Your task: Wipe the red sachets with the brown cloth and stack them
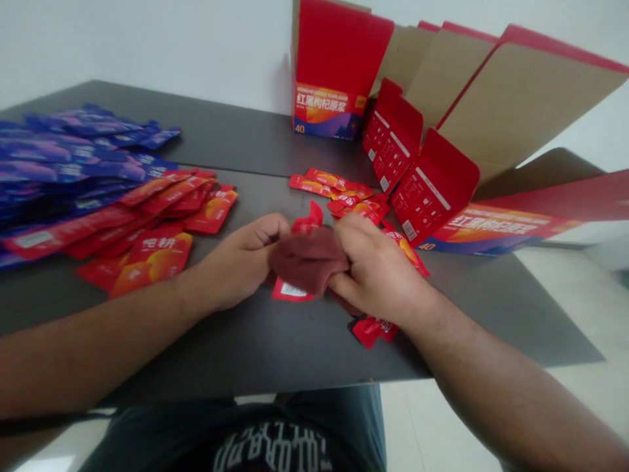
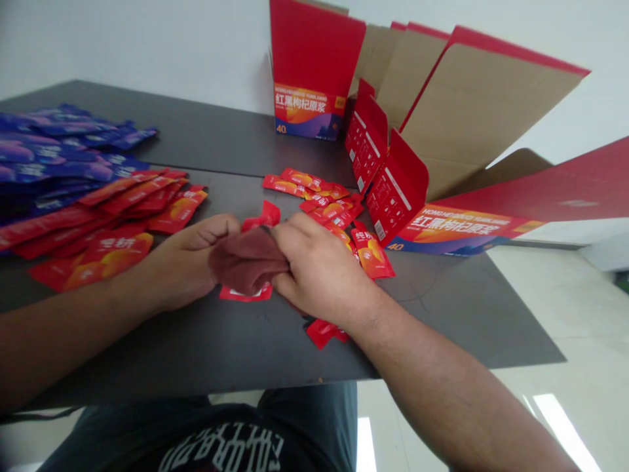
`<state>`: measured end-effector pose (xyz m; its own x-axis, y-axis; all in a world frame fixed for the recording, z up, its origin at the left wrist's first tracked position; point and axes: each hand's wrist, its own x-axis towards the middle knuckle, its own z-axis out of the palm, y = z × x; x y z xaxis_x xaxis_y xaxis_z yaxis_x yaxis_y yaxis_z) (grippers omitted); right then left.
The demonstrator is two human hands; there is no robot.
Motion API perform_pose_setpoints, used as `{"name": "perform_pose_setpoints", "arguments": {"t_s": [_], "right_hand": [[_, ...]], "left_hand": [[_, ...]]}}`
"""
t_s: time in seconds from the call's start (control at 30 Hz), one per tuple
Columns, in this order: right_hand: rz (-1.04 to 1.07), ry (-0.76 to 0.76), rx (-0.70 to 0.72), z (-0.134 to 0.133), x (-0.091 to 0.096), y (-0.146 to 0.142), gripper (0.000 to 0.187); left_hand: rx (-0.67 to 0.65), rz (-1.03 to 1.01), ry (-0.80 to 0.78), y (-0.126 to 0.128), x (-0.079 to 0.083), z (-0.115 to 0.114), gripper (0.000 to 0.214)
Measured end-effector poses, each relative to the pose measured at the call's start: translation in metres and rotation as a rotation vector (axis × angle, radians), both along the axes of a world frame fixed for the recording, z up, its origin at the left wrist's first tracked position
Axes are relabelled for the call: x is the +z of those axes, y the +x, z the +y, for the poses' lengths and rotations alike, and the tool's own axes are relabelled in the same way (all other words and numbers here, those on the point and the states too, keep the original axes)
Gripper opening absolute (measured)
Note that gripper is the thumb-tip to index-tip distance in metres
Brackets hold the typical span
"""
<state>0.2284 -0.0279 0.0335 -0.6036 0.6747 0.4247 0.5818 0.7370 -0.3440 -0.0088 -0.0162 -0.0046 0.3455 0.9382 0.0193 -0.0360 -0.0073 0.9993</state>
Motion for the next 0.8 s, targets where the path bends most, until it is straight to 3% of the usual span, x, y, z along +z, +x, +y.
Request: {"name": "perform_pose_setpoints", "arguments": {"t_s": [0.1,0.27,0.47,0.6,0.67,0.8], "right_hand": [[-0.103,-0.102,0.154,-0.005,-0.001,-0.002,0.024],[0.012,0.018,-0.082,-0.004,0.001,-0.001,0.016],[-0.136,-0.103,0.209,-0.008,-0.003,-0.005,0.025],[-0.025,-0.004,-0.031,-0.007,-0.002,-0.003,0.019],[0.016,0.028,-0.072,-0.006,-0.002,-0.004,0.014],[-0.101,-0.061,0.183,-0.009,-0.005,-0.008,0.016]], "left_hand": [[0.021,-0.012,-0.007,-0.002,-0.002,0.002,0.025],[-0.006,-0.066,-0.113,0.001,0.001,-0.001,0.026],[0.072,0.017,0.035,0.000,0.006,-0.001,0.024],[0.044,-0.081,-0.058,0.002,0.007,-0.001,0.027],[0.041,-0.102,-0.092,0.004,0.008,-0.003,0.026],[0.092,-0.086,-0.073,0.005,0.009,-0.003,0.024]]}}
